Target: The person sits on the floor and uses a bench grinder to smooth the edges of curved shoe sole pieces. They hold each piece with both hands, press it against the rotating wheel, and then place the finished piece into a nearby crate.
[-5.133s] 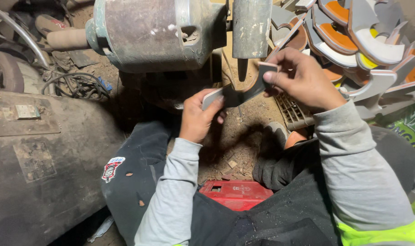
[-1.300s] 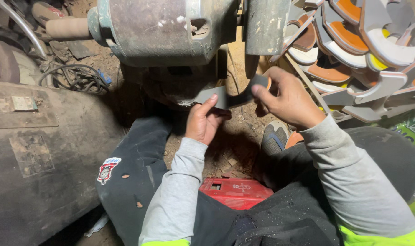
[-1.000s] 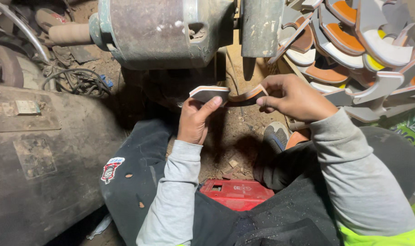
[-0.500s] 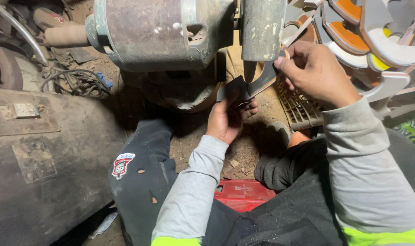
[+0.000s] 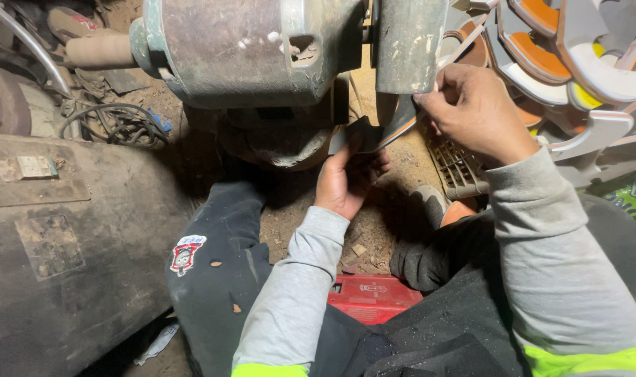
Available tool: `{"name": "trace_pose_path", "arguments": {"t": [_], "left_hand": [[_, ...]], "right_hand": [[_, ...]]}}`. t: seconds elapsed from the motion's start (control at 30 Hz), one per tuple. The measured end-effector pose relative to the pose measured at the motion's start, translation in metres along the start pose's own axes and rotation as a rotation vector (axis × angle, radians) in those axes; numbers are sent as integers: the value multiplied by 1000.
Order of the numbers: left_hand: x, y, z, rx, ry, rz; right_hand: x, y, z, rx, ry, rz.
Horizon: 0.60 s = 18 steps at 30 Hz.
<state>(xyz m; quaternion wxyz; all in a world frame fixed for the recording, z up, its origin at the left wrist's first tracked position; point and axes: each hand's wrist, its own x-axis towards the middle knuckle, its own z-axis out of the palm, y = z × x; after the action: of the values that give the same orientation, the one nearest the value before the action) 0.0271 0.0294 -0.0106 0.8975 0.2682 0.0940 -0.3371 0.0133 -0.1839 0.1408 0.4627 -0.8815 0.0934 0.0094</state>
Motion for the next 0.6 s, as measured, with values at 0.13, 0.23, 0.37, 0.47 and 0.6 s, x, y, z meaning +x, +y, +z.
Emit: {"name": "trace_pose_path", "arguments": {"t": [0.13,0.23,0.37,0.47,0.6], "left_hand": [[-11,12,1,45,85,-16],[-19,19,1,80,115,-11],[-27,27,-1,116,111,22],[-31,34,0,115,81,50],[-43,56,4,299,102,152]], "right_hand": [[-9,-5,12,143,-9,1],[-14,-7,21,145,-3,8],[-22,-8,31,41,34,-4],[-30,-8,31,-27,3,40],[-32,-5,26,163,-327,83]]}}
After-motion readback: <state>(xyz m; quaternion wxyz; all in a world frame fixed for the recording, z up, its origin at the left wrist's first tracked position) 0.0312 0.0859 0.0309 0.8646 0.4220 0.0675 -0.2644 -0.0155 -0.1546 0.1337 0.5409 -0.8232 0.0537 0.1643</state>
